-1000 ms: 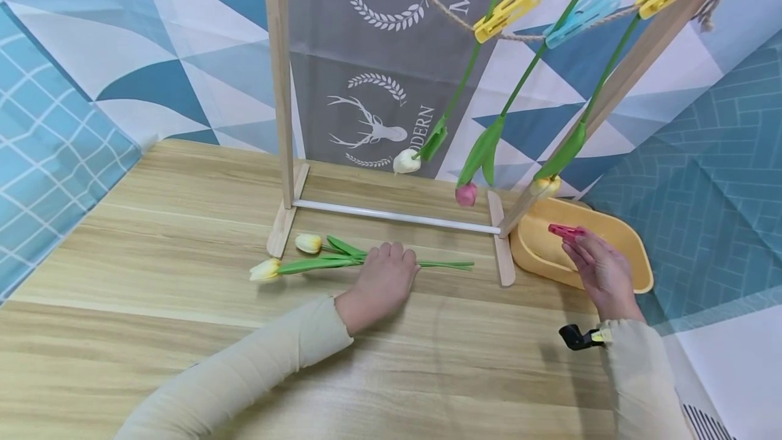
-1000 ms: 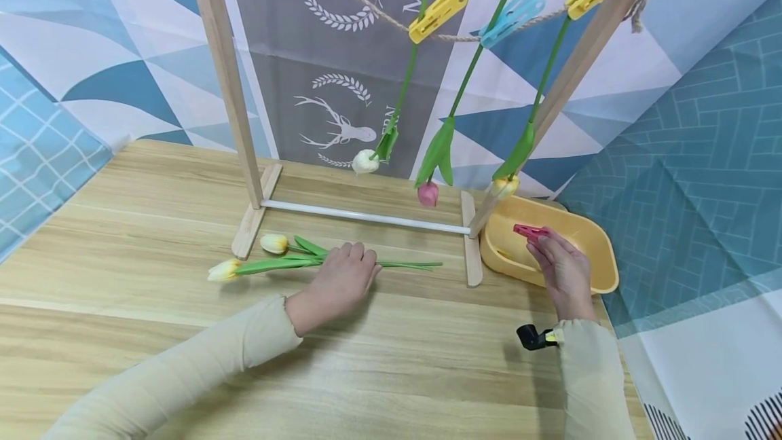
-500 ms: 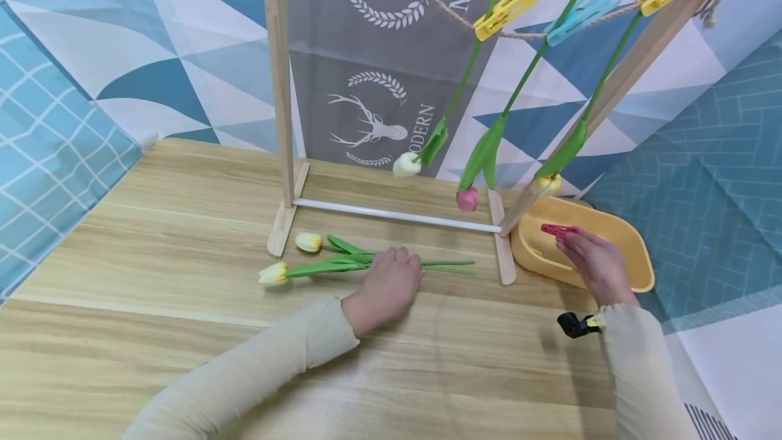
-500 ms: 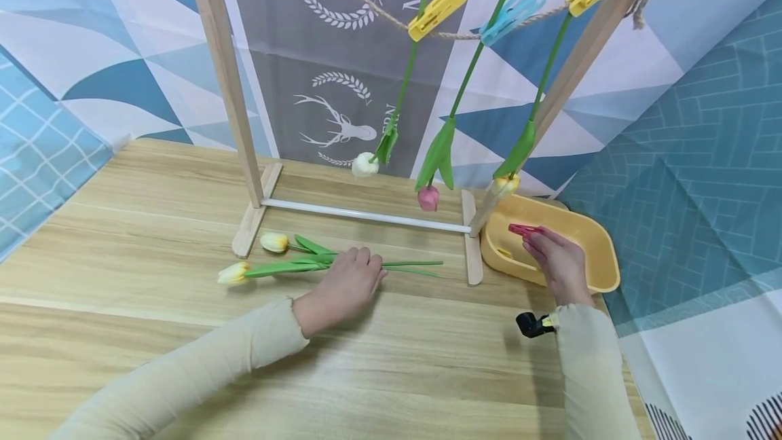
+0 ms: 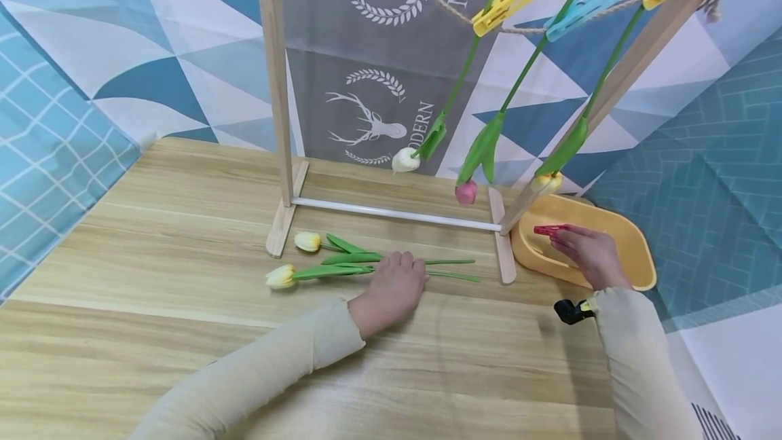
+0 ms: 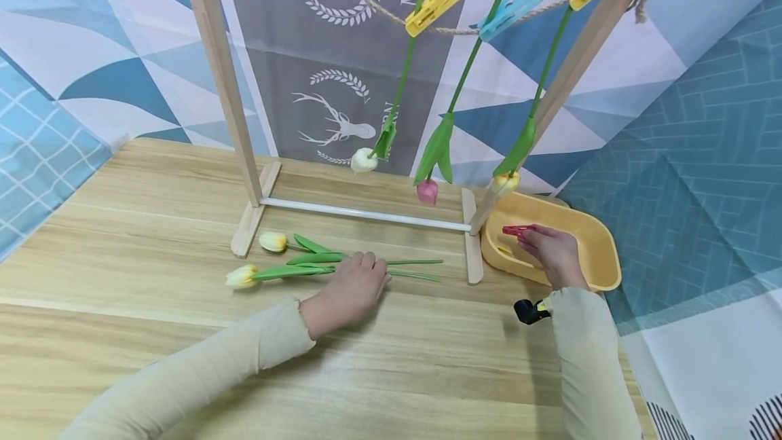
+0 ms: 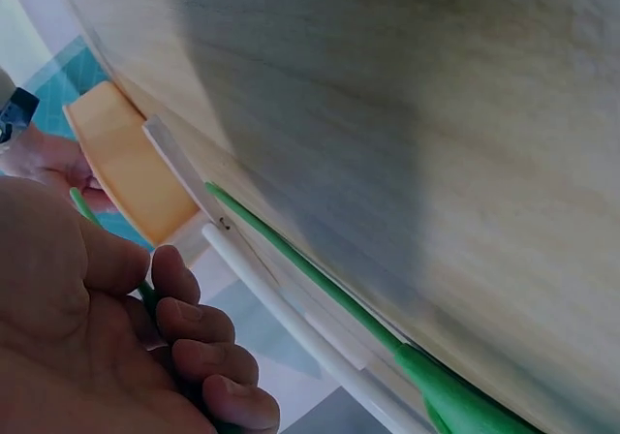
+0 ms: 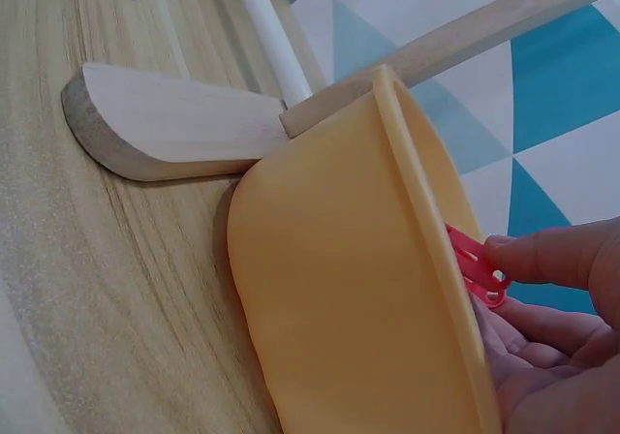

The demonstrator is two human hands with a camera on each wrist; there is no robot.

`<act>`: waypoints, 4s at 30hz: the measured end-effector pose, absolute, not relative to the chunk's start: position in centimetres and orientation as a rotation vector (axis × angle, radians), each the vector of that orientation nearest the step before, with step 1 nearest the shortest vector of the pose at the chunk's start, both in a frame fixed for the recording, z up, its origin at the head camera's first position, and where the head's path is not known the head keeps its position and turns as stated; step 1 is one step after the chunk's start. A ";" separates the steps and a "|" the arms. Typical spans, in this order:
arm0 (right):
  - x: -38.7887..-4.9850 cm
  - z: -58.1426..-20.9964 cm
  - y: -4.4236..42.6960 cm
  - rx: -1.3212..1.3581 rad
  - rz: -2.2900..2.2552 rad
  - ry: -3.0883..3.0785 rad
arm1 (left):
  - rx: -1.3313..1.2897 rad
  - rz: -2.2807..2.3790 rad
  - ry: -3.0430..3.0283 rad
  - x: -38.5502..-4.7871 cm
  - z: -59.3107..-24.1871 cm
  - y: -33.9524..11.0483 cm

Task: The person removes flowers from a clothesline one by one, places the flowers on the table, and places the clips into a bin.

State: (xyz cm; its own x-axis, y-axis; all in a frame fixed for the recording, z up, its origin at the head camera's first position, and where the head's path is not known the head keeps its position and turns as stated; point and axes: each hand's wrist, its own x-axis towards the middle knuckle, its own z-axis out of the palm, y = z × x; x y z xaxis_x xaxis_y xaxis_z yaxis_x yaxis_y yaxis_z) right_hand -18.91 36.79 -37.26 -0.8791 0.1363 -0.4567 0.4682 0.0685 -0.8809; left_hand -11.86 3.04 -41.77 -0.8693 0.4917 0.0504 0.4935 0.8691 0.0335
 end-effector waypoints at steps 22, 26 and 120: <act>-20.4 -38.6 36.8 0.489 -1.348 2.357 | -0.830 -0.165 -3.160 -12.3 -42.4 3.7; -20.4 -38.6 36.8 0.490 -1.318 2.360 | -0.850 -0.121 -3.167 -12.4 -42.5 3.8; -16.2 -35.2 31.4 0.325 -1.207 2.778 | -0.544 -0.874 -2.908 -12.8 -38.1 -4.7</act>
